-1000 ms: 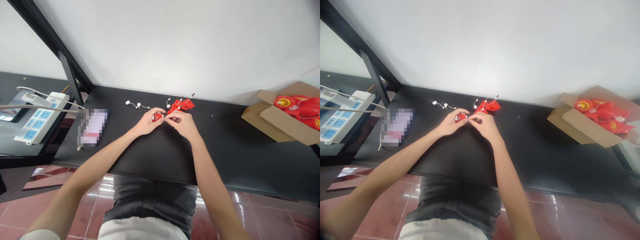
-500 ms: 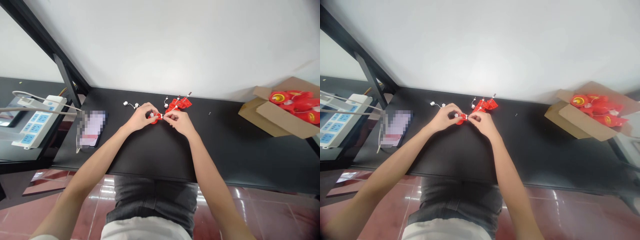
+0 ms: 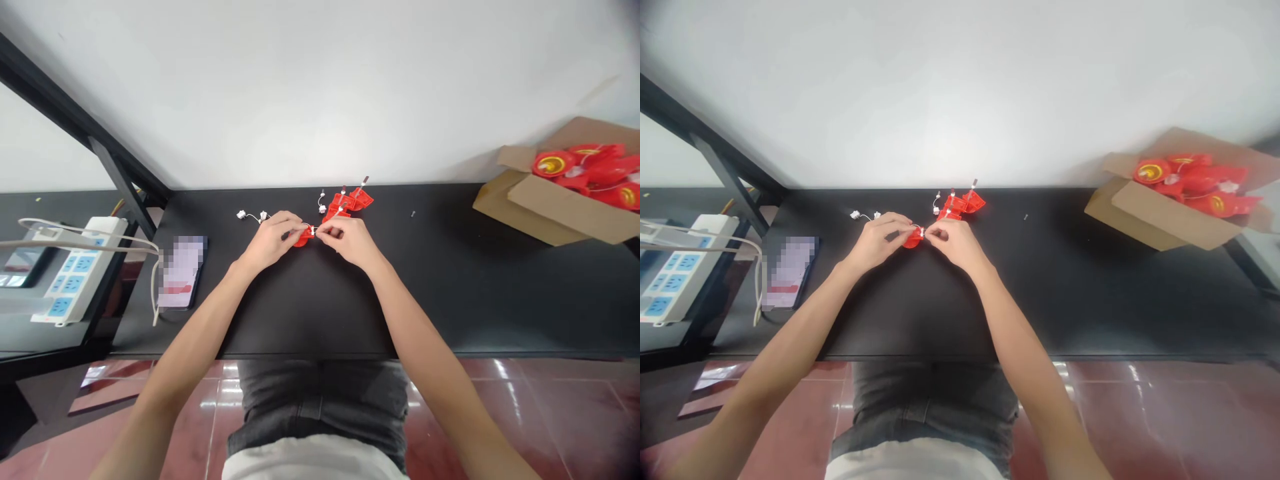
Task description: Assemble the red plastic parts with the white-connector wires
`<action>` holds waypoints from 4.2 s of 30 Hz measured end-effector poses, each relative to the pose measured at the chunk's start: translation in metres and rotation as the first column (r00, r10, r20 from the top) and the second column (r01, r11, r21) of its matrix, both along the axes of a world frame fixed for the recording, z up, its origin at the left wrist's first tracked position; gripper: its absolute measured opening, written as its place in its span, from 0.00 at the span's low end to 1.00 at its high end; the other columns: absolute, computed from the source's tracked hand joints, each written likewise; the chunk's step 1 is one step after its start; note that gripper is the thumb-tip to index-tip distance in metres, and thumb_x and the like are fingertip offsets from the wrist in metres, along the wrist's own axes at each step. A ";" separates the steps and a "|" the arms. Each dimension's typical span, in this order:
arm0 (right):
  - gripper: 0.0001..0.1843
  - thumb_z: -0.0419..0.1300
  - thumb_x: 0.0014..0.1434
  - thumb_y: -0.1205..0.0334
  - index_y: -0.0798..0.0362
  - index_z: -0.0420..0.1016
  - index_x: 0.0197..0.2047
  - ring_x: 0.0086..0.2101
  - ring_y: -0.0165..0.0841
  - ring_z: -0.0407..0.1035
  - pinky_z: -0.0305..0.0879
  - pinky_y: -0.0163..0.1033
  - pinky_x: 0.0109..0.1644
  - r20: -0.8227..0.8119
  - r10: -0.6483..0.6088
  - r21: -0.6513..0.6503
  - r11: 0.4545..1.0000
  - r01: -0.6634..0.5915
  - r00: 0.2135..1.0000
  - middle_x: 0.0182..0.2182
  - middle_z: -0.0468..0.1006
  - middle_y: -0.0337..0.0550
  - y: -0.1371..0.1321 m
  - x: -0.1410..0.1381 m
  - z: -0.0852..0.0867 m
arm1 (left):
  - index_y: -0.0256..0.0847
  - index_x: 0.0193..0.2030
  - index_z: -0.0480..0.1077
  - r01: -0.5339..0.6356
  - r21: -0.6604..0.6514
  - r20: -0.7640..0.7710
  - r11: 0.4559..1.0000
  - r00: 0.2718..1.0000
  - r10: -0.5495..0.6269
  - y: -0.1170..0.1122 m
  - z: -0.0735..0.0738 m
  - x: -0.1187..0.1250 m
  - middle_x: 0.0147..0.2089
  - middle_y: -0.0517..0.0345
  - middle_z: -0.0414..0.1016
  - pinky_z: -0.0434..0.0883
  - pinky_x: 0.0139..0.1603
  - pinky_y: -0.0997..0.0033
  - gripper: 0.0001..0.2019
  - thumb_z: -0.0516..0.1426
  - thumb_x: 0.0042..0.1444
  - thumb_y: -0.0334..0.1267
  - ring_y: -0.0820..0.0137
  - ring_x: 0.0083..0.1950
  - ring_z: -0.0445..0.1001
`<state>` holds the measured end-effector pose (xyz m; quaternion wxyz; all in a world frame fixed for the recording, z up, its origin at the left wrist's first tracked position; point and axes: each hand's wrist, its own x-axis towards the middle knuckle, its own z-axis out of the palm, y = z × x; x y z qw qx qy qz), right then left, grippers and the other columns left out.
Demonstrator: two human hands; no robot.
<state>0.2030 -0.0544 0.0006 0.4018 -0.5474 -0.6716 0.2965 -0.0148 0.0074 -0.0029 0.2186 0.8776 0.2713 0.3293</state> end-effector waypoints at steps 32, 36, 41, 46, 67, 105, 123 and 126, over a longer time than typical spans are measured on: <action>0.08 0.60 0.59 0.66 0.52 0.78 0.29 0.29 0.31 0.69 0.66 0.39 0.37 -0.038 0.073 0.000 0.997 -0.073 0.997 0.29 0.78 0.40 0.002 -0.011 -0.002 | 0.41 0.43 0.78 0.030 0.051 -0.222 0.998 0.975 -0.018 -0.003 0.021 -0.008 0.46 0.50 0.78 0.76 0.50 0.60 0.13 0.51 0.72 0.37 0.64 0.47 0.78; 0.08 0.61 0.59 0.67 0.52 0.78 0.28 0.29 0.31 0.69 0.66 0.38 0.37 -0.033 0.069 0.012 0.998 -0.068 0.997 0.29 0.78 0.40 0.002 -0.012 -0.003 | 0.41 0.42 0.78 0.039 0.069 -0.221 0.997 0.975 -0.023 -0.003 0.020 -0.008 0.45 0.50 0.77 0.76 0.49 0.61 0.13 0.52 0.71 0.37 0.64 0.47 0.77; 0.08 0.60 0.60 0.64 0.52 0.77 0.29 0.29 0.31 0.69 0.66 0.39 0.36 -0.035 0.073 0.013 0.997 -0.073 0.997 0.30 0.78 0.41 0.002 -0.011 -0.003 | 0.41 0.39 0.78 0.021 0.080 -0.214 0.997 0.977 -0.004 -0.001 0.015 -0.007 0.43 0.50 0.78 0.76 0.47 0.62 0.13 0.53 0.71 0.36 0.64 0.46 0.77; 0.08 0.61 0.60 0.65 0.52 0.78 0.30 0.29 0.30 0.69 0.66 0.38 0.36 -0.069 0.067 -0.015 0.998 -0.068 0.995 0.30 0.78 0.41 0.001 -0.011 -0.003 | 0.41 0.40 0.77 -0.018 0.056 -0.173 0.998 0.985 0.028 -0.002 0.011 -0.005 0.43 0.52 0.78 0.76 0.48 0.62 0.09 0.56 0.69 0.36 0.64 0.47 0.77; 0.08 0.61 0.64 0.66 0.52 0.82 0.36 0.30 0.30 0.68 0.65 0.38 0.38 0.023 0.095 0.033 0.995 -0.096 0.995 0.32 0.77 0.41 -0.001 -0.008 -0.002 | 0.42 0.61 0.69 -0.101 -0.433 -0.168 0.896 0.985 0.030 -0.006 0.015 0.000 0.55 0.52 0.76 0.72 0.59 0.62 0.22 0.59 0.63 0.46 0.64 0.53 0.76; 0.08 0.61 0.62 0.65 0.52 0.82 0.34 0.28 0.30 0.67 0.63 0.38 0.36 0.099 0.097 -0.026 0.995 -0.095 0.990 0.31 0.77 0.41 -0.005 -0.007 0.006 | 0.41 0.52 0.74 -0.009 -0.636 0.011 0.772 1.000 0.021 -0.009 0.006 0.011 0.48 0.53 0.80 0.74 0.52 0.65 0.18 0.62 0.58 0.46 0.67 0.45 0.76; 0.10 0.61 0.64 0.54 0.51 0.75 0.38 0.27 0.31 0.73 0.71 0.40 0.37 -0.111 0.051 -0.186 0.980 -0.071 0.993 0.30 0.78 0.39 -0.008 0.002 0.012 | 0.42 0.50 0.74 -0.074 -0.633 0.003 0.770 0.995 0.098 -0.008 0.004 0.011 0.38 0.57 0.78 0.73 0.48 0.65 0.15 0.59 0.61 0.47 0.70 0.37 0.74; 0.13 0.62 0.64 0.49 0.51 0.75 0.36 0.24 0.30 0.71 0.69 0.39 0.34 -0.111 0.023 -0.179 0.983 -0.042 0.994 0.28 0.78 0.39 -0.008 0.003 0.013 | 0.41 0.50 0.73 -0.081 -0.592 -0.024 0.802 0.996 0.082 -0.008 0.003 0.010 0.39 0.56 0.79 0.73 0.49 0.64 0.15 0.58 0.63 0.48 0.70 0.38 0.74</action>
